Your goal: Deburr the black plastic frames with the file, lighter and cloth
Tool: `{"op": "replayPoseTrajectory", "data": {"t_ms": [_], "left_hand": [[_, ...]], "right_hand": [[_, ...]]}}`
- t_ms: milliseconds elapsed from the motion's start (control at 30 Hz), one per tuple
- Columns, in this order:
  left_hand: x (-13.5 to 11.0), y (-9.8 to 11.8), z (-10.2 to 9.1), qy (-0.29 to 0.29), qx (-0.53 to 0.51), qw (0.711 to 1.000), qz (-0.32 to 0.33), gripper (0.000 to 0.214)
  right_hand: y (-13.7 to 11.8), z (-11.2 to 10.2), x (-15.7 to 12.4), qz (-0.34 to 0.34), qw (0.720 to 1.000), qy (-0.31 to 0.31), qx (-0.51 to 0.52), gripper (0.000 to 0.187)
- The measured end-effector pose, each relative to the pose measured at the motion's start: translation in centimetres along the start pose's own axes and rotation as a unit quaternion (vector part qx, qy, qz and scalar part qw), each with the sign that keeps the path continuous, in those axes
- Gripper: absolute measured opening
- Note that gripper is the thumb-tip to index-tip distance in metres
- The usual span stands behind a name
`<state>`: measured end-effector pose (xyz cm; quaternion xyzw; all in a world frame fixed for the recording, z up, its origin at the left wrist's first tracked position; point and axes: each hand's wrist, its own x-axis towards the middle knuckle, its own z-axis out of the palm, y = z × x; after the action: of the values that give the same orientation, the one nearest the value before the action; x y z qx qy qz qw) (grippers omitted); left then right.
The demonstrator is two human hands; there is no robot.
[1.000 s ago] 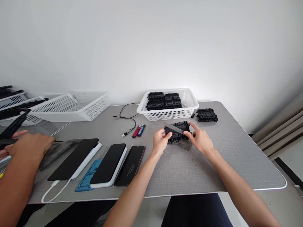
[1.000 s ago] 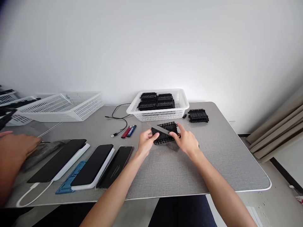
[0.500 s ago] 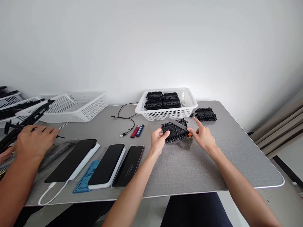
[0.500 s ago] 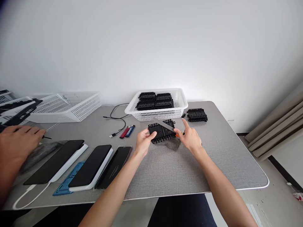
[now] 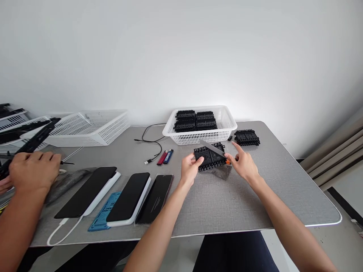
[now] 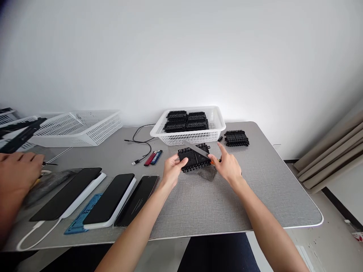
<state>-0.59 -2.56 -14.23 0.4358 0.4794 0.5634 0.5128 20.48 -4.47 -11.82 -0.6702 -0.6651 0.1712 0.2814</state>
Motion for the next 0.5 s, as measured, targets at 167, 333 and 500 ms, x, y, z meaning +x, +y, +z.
{"op": "replayPoseTrajectory", "data": {"t_ms": [167, 333, 500], "left_hand": [[-0.1, 0.2, 0.1, 0.006, -0.008, 1.000, -0.007, 0.051], [0.1, 0.1, 0.1, 0.015, -0.038, 0.998, -0.037, 0.051], [0.0, -0.1, 0.4, -0.016, -0.109, 0.990, -0.085, 0.048]], "right_hand": [[-0.1, 0.2, 0.1, 0.006, 1.000, 0.001, -0.002, 0.078], [1.0, -0.3, 0.7, 0.049, 0.993, 0.059, 0.094, 0.072], [0.3, 1.2, 0.6, 0.037, 0.944, -0.047, 0.325, 0.058]]}}
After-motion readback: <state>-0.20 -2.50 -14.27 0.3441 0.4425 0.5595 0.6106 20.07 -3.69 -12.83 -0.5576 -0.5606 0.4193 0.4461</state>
